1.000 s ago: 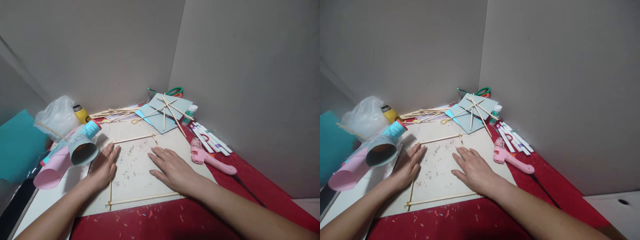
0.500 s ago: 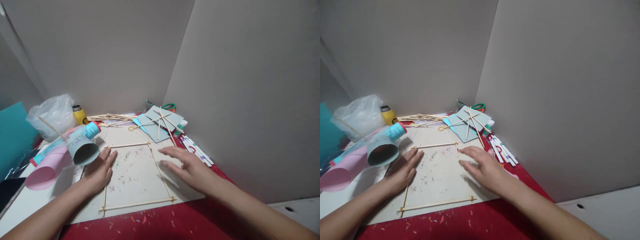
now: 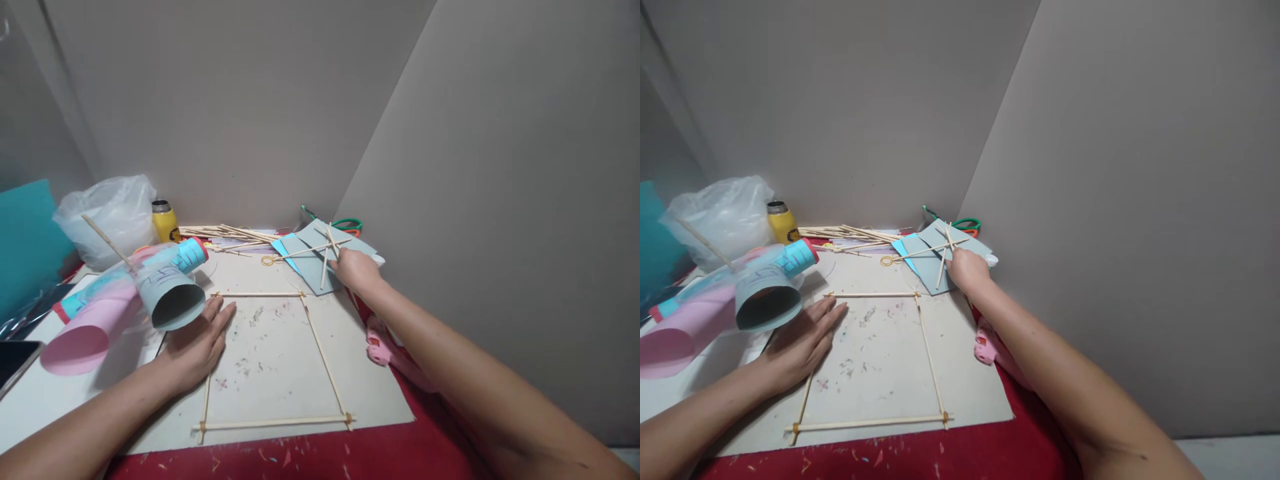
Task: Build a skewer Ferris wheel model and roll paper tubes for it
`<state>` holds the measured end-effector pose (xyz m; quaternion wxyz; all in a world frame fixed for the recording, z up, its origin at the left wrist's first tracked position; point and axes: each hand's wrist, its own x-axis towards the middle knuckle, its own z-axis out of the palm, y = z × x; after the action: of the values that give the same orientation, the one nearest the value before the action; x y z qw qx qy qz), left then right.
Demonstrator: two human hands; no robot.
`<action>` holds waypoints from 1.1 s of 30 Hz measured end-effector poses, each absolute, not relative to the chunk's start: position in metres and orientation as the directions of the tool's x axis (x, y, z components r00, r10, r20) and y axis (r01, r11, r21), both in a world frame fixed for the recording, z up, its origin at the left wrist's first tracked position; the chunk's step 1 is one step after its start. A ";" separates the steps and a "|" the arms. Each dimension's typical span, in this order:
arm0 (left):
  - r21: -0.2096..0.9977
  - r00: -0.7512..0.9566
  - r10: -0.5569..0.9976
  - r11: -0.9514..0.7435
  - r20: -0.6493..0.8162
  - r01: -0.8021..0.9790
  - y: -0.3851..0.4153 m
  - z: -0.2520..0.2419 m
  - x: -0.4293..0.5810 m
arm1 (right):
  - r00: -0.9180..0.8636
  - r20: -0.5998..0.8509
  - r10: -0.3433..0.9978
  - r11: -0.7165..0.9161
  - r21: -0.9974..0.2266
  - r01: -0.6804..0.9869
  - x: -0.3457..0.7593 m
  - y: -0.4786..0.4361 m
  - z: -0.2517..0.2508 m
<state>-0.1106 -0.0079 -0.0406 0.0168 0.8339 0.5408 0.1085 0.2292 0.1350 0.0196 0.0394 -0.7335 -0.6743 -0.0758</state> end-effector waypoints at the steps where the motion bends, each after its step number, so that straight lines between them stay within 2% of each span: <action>1: 0.145 0.395 0.903 -0.420 0.170 0.896 -0.008 -0.041 -0.111 | 0.091 0.161 0.983 -0.101 0.052 0.994 0.230 0.137 0.018; 9: 0.182 0.395 0.885 -0.443 0.245 0.878 -0.007 -0.048 -0.113 | 0.116 0.113 0.987 -0.123 0.054 0.991 0.239 0.144 0.010; 15: 0.177 0.405 0.890 -0.441 0.207 0.880 -0.008 -0.042 -0.112 | 0.105 0.137 0.985 -0.110 0.024 0.994 0.239 0.141 0.013; 28: 0.230 0.347 0.897 -0.412 0.276 0.882 -0.007 -0.050 -0.113 | 0.034 0.295 0.955 -0.011 -0.079 0.997 0.233 0.103 0.046; 33: 0.255 0.318 0.904 -0.392 0.286 0.884 -0.007 -0.045 -0.111 | -0.049 0.412 0.910 0.145 -0.205 0.968 0.232 0.084 0.055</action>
<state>-0.1110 -0.0067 -0.0449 0.0257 0.8115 0.5507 0.1938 0.2315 0.0843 0.0553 0.2281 -0.6509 -0.7213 -0.0638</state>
